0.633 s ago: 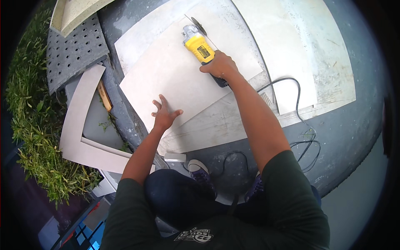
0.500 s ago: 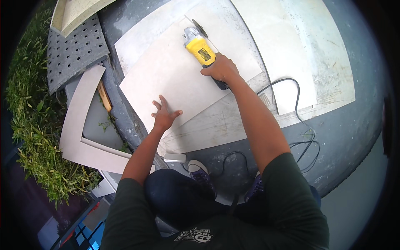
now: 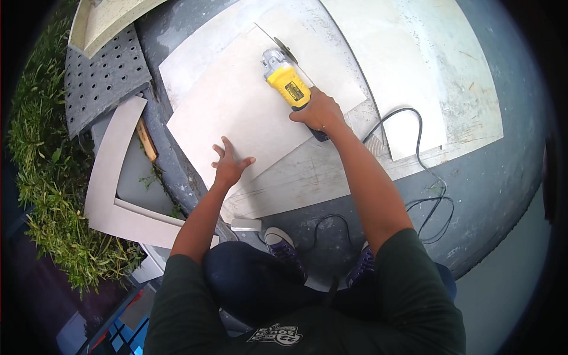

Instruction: The person uses a power saw to cut a ceramic tile, carries it into a room, and positions it on the floor next to another person applying adhesive.

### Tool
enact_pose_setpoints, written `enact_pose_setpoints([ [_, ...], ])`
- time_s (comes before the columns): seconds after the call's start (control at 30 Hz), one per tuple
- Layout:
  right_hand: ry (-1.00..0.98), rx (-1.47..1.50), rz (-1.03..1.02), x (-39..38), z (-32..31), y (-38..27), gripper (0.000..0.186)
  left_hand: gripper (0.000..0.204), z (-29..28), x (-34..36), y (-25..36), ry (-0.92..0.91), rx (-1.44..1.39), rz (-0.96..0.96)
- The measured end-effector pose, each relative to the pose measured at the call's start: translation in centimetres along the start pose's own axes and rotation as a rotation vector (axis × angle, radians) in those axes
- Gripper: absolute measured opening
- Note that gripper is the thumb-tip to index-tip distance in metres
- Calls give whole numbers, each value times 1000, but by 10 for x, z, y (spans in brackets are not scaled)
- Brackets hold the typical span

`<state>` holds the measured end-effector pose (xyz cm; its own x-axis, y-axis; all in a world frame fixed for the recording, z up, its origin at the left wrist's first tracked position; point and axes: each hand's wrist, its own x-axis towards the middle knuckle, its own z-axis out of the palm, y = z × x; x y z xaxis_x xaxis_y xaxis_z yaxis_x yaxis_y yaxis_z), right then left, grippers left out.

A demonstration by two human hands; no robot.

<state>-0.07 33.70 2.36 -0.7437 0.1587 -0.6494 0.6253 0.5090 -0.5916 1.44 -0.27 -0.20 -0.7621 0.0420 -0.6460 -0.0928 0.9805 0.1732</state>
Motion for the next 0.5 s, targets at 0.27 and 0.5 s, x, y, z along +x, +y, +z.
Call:
enact_pose_setpoints([
  [0.27, 0, 11, 1, 14, 3, -4, 77, 136, 1, 1, 0, -5, -8, -6],
  [0.5, -21, 17, 8, 21, 1, -10, 84, 136, 1, 2, 0, -6, -9, 5],
])
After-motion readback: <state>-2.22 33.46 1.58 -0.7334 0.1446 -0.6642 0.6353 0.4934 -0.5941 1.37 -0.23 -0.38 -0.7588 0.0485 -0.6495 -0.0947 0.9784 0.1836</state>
